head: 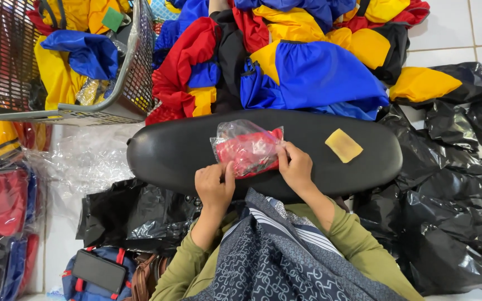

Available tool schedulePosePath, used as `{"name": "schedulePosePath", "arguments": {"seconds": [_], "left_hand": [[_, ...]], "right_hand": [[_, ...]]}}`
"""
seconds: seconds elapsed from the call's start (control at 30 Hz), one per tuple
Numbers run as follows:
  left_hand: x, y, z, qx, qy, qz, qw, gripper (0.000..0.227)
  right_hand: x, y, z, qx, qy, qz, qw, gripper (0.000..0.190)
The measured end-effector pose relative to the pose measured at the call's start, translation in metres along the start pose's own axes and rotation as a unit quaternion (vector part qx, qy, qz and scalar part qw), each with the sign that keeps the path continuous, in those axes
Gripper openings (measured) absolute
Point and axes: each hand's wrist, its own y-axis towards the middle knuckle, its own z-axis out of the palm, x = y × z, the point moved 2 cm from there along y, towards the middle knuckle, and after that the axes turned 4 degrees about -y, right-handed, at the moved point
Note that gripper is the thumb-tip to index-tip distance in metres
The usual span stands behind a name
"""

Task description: The person cleans a red fabric cover using a sponge, folds it, and places it into a clear plastic bag followed by a black mailing bag. They then pick up a yellow fabric cover and use shears to trim a section of the material.

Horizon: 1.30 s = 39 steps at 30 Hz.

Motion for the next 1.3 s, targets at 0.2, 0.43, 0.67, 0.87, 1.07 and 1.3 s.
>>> {"name": "schedulePosePath", "arguments": {"seconds": [0.2,0.43,0.67,0.87,1.07,1.3], "left_hand": [[-0.052,0.029,-0.014,0.024,-0.093,0.201,0.975,0.011],[-0.057,0.015,0.056,0.146,0.033,0.195,0.969,0.035],[-0.033,-0.004,0.063,0.255,0.082,0.108,0.957,0.047],[-0.035,0.012,0.059,0.303,0.063,0.085,0.947,0.040],[-0.023,0.022,0.053,0.375,-0.041,-0.043,0.925,0.054],[-0.020,0.009,0.060,0.328,0.058,-0.001,0.943,0.063]], "right_hand": [[-0.004,0.001,0.006,0.009,-0.060,0.036,0.998,0.028],[-0.004,0.005,0.006,0.027,-0.078,0.066,0.994,0.029],[0.004,0.018,-0.013,0.052,-0.052,0.081,0.994,0.020],[0.051,0.030,-0.031,-0.165,-0.056,-0.263,0.949,0.023],[0.039,0.033,0.008,0.066,0.012,-0.322,0.944,0.064],[0.020,0.026,0.021,0.142,-0.049,-0.255,0.955,0.053]]}}
